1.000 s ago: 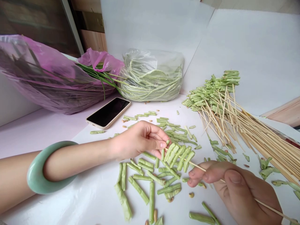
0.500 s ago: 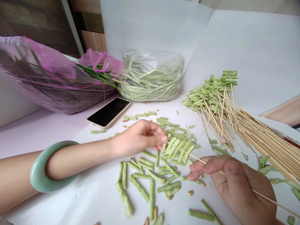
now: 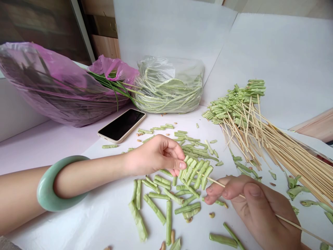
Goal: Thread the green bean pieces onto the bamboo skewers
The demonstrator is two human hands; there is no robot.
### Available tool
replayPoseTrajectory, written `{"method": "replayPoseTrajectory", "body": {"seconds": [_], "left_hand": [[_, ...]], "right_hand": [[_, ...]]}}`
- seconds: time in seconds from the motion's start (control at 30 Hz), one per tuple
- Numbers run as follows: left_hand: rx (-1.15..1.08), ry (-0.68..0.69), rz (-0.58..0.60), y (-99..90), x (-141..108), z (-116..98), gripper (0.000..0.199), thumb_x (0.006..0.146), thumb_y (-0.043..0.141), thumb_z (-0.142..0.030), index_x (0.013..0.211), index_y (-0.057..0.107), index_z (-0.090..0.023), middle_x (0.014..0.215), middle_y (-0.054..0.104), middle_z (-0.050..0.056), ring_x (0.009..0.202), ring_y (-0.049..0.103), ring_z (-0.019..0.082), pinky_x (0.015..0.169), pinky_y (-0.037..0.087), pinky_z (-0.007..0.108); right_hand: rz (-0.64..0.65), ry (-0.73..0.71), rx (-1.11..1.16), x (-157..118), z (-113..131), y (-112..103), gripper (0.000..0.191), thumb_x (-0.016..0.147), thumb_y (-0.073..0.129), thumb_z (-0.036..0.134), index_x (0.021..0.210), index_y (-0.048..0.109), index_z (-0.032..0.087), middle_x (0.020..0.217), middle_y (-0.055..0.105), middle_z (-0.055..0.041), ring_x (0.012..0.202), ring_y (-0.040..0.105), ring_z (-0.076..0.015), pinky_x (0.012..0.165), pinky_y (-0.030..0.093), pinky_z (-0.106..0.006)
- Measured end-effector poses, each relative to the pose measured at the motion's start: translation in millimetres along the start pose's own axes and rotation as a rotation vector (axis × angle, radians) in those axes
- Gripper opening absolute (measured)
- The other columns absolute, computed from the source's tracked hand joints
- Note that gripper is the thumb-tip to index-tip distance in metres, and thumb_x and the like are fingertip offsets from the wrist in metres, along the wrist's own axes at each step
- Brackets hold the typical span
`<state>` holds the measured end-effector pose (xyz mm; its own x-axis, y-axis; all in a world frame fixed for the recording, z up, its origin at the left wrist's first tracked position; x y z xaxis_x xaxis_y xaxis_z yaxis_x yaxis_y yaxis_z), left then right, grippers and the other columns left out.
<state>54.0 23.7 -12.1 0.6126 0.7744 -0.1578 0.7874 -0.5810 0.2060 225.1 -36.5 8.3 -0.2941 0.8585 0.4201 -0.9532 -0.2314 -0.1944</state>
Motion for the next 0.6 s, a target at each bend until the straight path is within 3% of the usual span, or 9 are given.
{"method": "replayPoseTrajectory", "body": {"seconds": [0.3, 0.43, 0.53, 0.6], "left_hand": [[0.154, 0.020, 0.103, 7.5, -3.4, 0.1, 0.022, 0.065, 0.075, -0.023, 0.081, 0.065, -0.011, 0.064, 0.061, 0.000, 0.056, 0.054, 0.009, 0.056, 0.044, 0.021], [0.103, 0.054, -0.011, 1.5, -3.1, -7.0, 0.019, 0.064, 0.076, -0.020, 0.074, 0.063, -0.010, 0.062, 0.060, 0.000, 0.054, 0.052, 0.007, 0.053, 0.041, 0.019], [0.019, 0.114, -0.190, -10.7, -2.9, -16.4, 0.020, 0.064, 0.076, -0.021, 0.071, 0.062, -0.011, 0.058, 0.058, -0.002, 0.050, 0.049, 0.005, 0.049, 0.037, 0.016], [-0.038, 0.138, -0.271, -18.2, -2.6, -19.6, 0.021, 0.065, 0.075, -0.025, 0.071, 0.061, -0.012, 0.058, 0.058, -0.002, 0.050, 0.050, 0.006, 0.049, 0.039, 0.017]], "right_hand": [[0.156, 0.027, 0.027, 3.3, 3.7, 9.1, 0.028, 0.095, 0.037, 0.028, 0.087, 0.064, 0.028, 0.077, 0.071, 0.0003, 0.077, 0.068, -0.0173, 0.073, 0.056, -0.030], [0.228, 0.009, 0.018, 12.8, 13.6, 2.7, 0.022, 0.089, 0.050, 0.040, 0.095, 0.066, 0.026, 0.081, 0.070, -0.0033, 0.071, 0.067, -0.0188, 0.064, 0.057, -0.031], [0.098, -0.032, 0.073, 26.8, 22.0, -24.5, 0.015, 0.085, 0.058, 0.034, 0.093, 0.067, 0.025, 0.076, 0.069, -0.0048, 0.059, 0.065, -0.0185, 0.052, 0.055, -0.031], [-0.139, -0.073, 0.089, 35.7, 27.0, -54.3, 0.009, 0.083, 0.062, 0.026, 0.086, 0.070, 0.024, 0.069, 0.068, -0.0048, 0.053, 0.063, -0.0172, 0.049, 0.054, -0.030]]}}
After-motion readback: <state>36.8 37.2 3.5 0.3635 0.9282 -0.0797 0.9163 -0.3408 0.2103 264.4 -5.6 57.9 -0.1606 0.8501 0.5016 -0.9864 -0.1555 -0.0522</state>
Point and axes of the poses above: each hand's wrist, its own x-axis towards the middle knuckle, its own y-axis out of the palm, z = x × y, the point moved 6 cm from there along x, towards the middle knuckle
